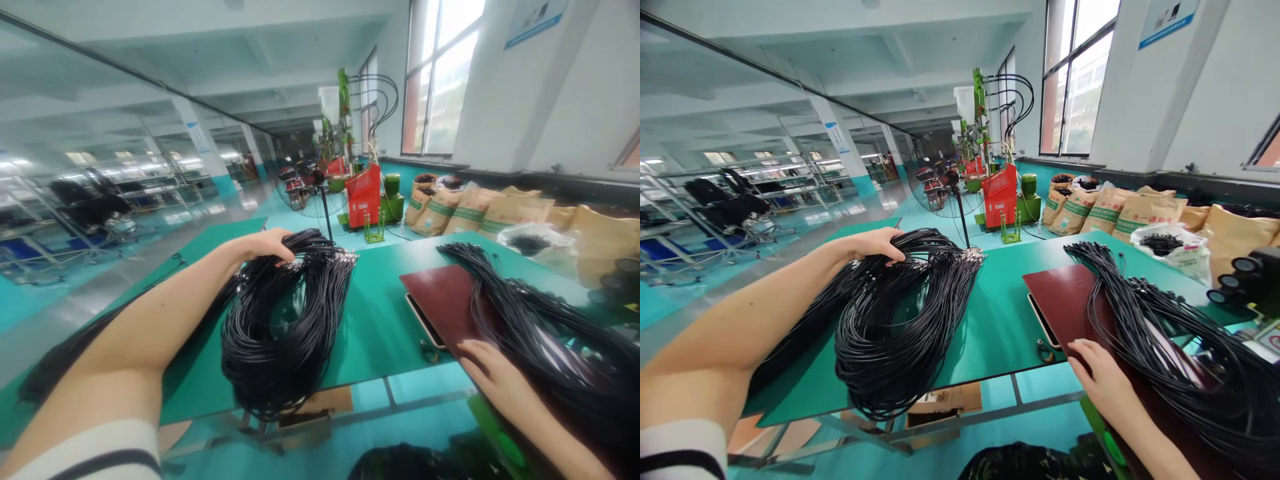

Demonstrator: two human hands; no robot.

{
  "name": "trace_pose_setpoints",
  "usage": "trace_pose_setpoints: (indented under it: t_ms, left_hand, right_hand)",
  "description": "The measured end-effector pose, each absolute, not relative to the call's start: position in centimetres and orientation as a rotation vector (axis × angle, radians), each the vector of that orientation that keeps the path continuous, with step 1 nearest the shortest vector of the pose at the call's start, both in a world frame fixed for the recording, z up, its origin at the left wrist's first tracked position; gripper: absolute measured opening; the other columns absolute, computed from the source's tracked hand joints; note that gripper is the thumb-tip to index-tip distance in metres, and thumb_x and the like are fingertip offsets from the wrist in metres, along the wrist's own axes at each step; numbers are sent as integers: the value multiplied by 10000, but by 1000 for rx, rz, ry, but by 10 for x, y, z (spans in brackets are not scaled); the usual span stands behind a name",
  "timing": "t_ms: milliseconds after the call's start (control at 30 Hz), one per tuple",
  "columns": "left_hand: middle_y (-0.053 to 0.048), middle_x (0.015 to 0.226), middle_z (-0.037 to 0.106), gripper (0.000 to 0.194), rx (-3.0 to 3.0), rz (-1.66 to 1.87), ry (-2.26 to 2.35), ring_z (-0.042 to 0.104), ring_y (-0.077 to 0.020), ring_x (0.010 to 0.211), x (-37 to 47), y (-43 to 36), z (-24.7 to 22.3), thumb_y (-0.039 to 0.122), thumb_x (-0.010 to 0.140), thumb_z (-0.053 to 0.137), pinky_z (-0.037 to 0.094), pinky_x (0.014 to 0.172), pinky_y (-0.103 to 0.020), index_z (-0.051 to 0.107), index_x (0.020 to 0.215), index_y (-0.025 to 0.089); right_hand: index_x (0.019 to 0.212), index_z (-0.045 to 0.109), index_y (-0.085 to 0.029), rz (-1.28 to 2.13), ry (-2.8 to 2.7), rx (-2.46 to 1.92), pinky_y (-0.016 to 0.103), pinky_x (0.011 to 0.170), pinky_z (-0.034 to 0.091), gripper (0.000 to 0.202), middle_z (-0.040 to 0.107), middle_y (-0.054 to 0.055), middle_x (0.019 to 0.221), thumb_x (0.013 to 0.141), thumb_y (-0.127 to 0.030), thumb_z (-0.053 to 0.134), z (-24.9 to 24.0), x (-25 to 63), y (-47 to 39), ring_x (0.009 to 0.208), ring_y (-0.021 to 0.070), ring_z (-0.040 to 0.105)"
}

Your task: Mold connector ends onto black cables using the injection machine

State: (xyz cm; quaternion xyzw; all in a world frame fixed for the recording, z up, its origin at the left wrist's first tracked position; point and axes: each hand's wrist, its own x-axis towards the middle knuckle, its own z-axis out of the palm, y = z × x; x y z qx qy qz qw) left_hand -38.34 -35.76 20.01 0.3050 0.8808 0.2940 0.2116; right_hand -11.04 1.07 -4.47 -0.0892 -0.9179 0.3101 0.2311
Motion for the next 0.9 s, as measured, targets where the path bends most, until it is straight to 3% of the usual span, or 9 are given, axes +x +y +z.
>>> trace_pose_setpoints:
  t_ms: [167, 267, 367, 533, 667, 800, 900]
  left_hand:
    - [53, 576, 528, 240, 1006, 857, 2505, 486, -117, 547, -351, -346, 187, 181, 605, 517, 371, 516, -216, 526, 840, 136]
    - [33, 684, 551, 242, 1128, 607, 2578, 499, -131, 612, -323, -355, 172, 197, 590, 519, 358, 523, -211, 518, 830, 160]
    - [27, 647, 564, 181, 1205, 261, 2634, 503, -138, 568, -293, -364, 157, 216, 612, 502, 324, 499, -216, 510, 791, 192]
    - [-20, 704, 626, 281, 1291, -152, 2659, 584, -209, 623, -254, -361, 128, 207, 605, 491, 341, 499, -244, 519, 884, 215]
    - [-63, 733, 655, 306, 1400, -283, 2628, 610, -241, 616, -242, -349, 77, 245, 587, 556, 400, 508, -280, 524, 882, 172]
    - [-95, 740, 655, 437, 1744, -24, 2906, 602, -234, 581, -240, -343, 26, 175, 539, 568, 451, 536, -324, 490, 965, 126]
    - [-99, 739, 645, 548, 2015, 291, 3059, 588, -221, 574, -239, -341, 15, 107, 504, 516, 455, 538, -335, 410, 1043, 108]
  right_hand:
    - [1000, 619, -172, 2046, -2225, -327, 378, 932, 412, 382, 652, 105, 1042, 747, -455, 581, 29, -164, -64, 1023, 246, 571]
    - [991, 583, -135, 2821, -1643, -306, 367, 876, 447, 451, 681, 111, 912, 758, -520, 559, 43, -207, -114, 916, 227, 625]
    - [892, 587, -113, 3260, -1251, -294, 329, 758, 494, 561, 677, 98, 780, 761, -642, 455, 39, -243, -160, 763, 199, 654]
    - [899, 602, -43, 3377, -854, -454, 255, 687, 518, 647, 676, 137, 771, 753, -656, 450, 24, -276, -190, 692, 170, 650]
    - [814, 596, -27, 3251, -928, -464, 200, 588, 510, 354, 650, 116, 663, 827, -365, 494, 22, -298, -166, 580, 124, 622]
    - [713, 601, -53, 3142, -1062, -292, 196, 491, 467, 136, 593, 64, 536, 727, -174, 541, 46, -302, -139, 476, 109, 558]
    - [778, 621, -75, 3044, -1096, -7, 220, 498, 447, 183, 595, 41, 601, 621, -167, 609, 80, -280, -132, 505, 117, 547]
